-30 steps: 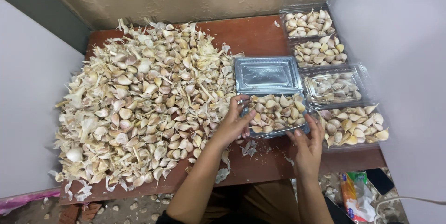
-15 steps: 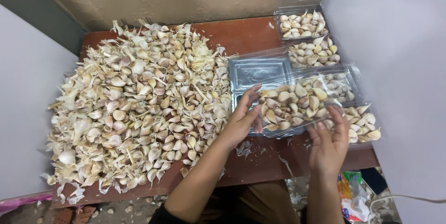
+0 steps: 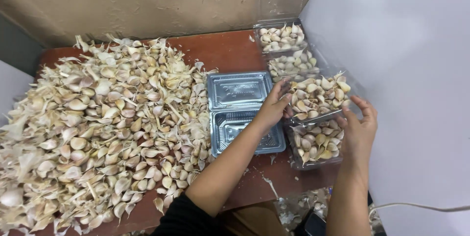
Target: Sorting garlic cloves from a large pile into plastic containers by hand
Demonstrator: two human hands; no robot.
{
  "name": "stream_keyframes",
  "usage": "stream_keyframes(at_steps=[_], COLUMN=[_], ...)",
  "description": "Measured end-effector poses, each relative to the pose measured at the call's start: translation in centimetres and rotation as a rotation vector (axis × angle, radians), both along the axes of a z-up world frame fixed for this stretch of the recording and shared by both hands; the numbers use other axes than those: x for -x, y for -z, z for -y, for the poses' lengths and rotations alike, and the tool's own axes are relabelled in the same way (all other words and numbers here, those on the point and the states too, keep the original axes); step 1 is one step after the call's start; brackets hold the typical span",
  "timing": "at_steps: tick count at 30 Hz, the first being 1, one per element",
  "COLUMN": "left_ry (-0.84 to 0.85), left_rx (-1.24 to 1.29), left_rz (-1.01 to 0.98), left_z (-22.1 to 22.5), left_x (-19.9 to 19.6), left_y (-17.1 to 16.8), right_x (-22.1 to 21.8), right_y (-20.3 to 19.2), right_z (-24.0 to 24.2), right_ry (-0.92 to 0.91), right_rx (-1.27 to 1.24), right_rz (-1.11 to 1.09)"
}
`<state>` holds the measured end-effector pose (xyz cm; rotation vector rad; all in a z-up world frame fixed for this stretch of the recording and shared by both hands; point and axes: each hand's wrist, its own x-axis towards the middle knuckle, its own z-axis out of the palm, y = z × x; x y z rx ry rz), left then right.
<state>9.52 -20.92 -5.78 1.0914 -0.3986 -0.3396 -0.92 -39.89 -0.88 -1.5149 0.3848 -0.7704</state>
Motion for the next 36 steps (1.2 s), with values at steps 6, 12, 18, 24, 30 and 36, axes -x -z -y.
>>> stream_keyframes(at_steps=[6, 12, 18, 24, 30, 36], left_ry=[-0.077, -0.144, -0.232, -0.281, -0.254, -0.206], left_rx=[-0.156, -0.429, -0.581, -0.79, -0.955, -0.821], left_rz=[-0.029, -0.092, -0.076, 0.108, 0.058, -0.012], left_z=[1.8, 0.5, -0.8, -2.5, -1.9, -2.8], left_x=[-2.1, -1.0, -1.5, -0.1, -0.8, 0.7], left_y=[4.0, 0.3, 0.8, -1.1, 0.4, -2.8], right_x=[-0.6, 0.0, -0.1, 0.8, 0.6, 0.4], right_y=[2.0, 1.1, 5.0, 4.2, 5.2, 4.7], right_z=[2.1, 2.3, 6.6, 5.3, 5.9, 5.4], right_ry=[-0.07, -0.052, 0.082, 0.057, 0.056, 0.05], right_rx=[0.033, 0.189, 0.696, 0.814, 0.825, 0.763], right_rz=[-0.12, -0.235, -0.595, -0.585, -0.596, -0.582])
